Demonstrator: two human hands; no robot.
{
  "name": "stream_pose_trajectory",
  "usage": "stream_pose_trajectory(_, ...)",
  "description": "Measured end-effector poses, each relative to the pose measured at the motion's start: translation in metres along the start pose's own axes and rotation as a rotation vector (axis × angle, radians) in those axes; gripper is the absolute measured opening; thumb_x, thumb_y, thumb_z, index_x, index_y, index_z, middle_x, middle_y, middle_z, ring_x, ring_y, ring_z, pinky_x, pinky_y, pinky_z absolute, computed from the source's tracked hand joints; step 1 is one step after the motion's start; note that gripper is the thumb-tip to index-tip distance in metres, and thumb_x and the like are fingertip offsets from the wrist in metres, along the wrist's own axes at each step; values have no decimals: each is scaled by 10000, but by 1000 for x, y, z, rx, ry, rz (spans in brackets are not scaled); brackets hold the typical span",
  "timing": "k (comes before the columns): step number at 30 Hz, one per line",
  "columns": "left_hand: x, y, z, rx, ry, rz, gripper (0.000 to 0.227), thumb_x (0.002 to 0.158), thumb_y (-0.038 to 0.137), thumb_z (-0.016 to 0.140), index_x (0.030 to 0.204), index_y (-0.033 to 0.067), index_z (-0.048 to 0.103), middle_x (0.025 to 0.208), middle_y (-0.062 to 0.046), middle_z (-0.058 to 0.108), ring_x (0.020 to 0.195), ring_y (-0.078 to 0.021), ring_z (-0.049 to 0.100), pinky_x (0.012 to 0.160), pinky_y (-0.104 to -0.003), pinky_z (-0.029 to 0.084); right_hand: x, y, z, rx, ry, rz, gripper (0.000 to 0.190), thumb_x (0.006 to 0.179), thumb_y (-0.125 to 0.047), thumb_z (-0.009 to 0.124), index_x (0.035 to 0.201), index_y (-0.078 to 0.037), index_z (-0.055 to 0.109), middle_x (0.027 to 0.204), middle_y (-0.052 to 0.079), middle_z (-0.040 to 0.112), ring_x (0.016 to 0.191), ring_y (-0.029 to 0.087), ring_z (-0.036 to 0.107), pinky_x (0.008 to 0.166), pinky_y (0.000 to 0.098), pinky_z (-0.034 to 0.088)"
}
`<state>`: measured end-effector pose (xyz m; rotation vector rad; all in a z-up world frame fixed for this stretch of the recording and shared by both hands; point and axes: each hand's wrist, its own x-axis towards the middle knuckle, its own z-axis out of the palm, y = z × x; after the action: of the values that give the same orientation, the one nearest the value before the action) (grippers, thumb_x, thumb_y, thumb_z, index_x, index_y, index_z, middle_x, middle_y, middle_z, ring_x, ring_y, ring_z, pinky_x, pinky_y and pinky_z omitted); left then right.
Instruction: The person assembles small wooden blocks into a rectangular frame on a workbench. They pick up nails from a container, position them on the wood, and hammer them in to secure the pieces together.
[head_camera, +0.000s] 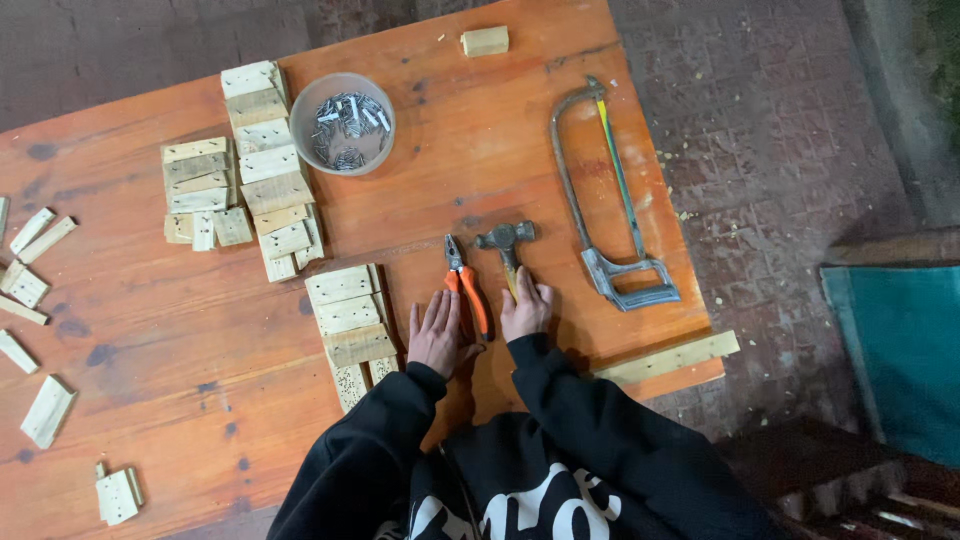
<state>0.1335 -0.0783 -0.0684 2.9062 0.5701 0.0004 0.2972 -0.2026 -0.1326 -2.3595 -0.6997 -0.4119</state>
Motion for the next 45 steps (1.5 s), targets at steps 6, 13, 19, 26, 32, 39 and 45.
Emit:
stream_pose_trajectory(6, -2, 5, -1, 8, 35, -35, 1311, 606, 709, 831, 1637, 116, 282, 1607, -109, 441, 1523, -286, 334, 1238, -604, 209, 0, -1, -6, -27, -38, -22, 665, 753, -302, 869, 1359, -96, 685, 1211, 103, 756, 982, 289, 657, 928, 341, 535)
stream_pose_trajectory(13, -17, 10, -20, -60, 115, -11, 1114, 681, 595, 844, 1584, 128, 388, 1546, -120, 471, 1498, -322, 367, 1228, -575, 259, 8, -34, -57, -29, -136, -37, 741, 611, -293, 897, 1309, -154, 692, 1371, 80, 682, 1103, 327, 636, 968, 407, 487)
stream_pose_trajectory(19, -41, -1, -40, -100, 385, -26, 723, 807, 465, 736, 1431, 137, 578, 1399, -103, 569, 1411, -318, 484, 1189, -536, 329, 1, -112, -95, 271, -304, -185, 358, 718, -238, 844, 1058, -170, 753, 1248, 32, 715, 1006, 317, 679, 921, 434, 504)
stream_pose_trajectory(26, -113, -41, -70, -83, 568, -267, 515, 786, 350, 718, 1262, 155, 687, 1304, -93, 635, 1333, -304, 565, 1132, -501, 400, -46, -182, -72, 482, -586, -418, 241, 769, -137, 763, 1008, -166, 767, 1158, 11, 723, 1015, 291, 701, 919, 414, 544)
stream_pose_trajectory(32, -206, -99, -66, -61, 681, -530, 474, 783, 388, 739, 1203, 169, 716, 1254, -73, 670, 1289, -301, 594, 1088, -506, 436, -82, -234, -43, 582, -703, -581, 249, 766, -136, 762, 1015, -138, 770, 1121, 57, 736, 1016, 303, 714, 898, 401, 558)
stream_pose_trajectory(39, -319, -181, -64, -182, 688, -708, 473, 780, 441, 756, 1183, 197, 710, 1186, -15, 675, 1229, -249, 621, 1007, -453, 499, -144, -321, -6, 588, -838, -588, 165, 818, -207, 795, 972, -266, 790, 972, -72, 764, 846, 180, 735, 721, 299, 582)
stream_pose_trajectory(45, -418, -258, -55, -517, 653, -887, 448, 853, 417, 750, 1215, 155, 712, 1071, -47, 716, 1038, -288, 712, 874, -434, 572, -223, -401, 32, 567, -1117, -422, 186, 826, -126, 763, 1002, -168, 808, 904, 75, 789, 833, 303, 751, 669, 371, 611)
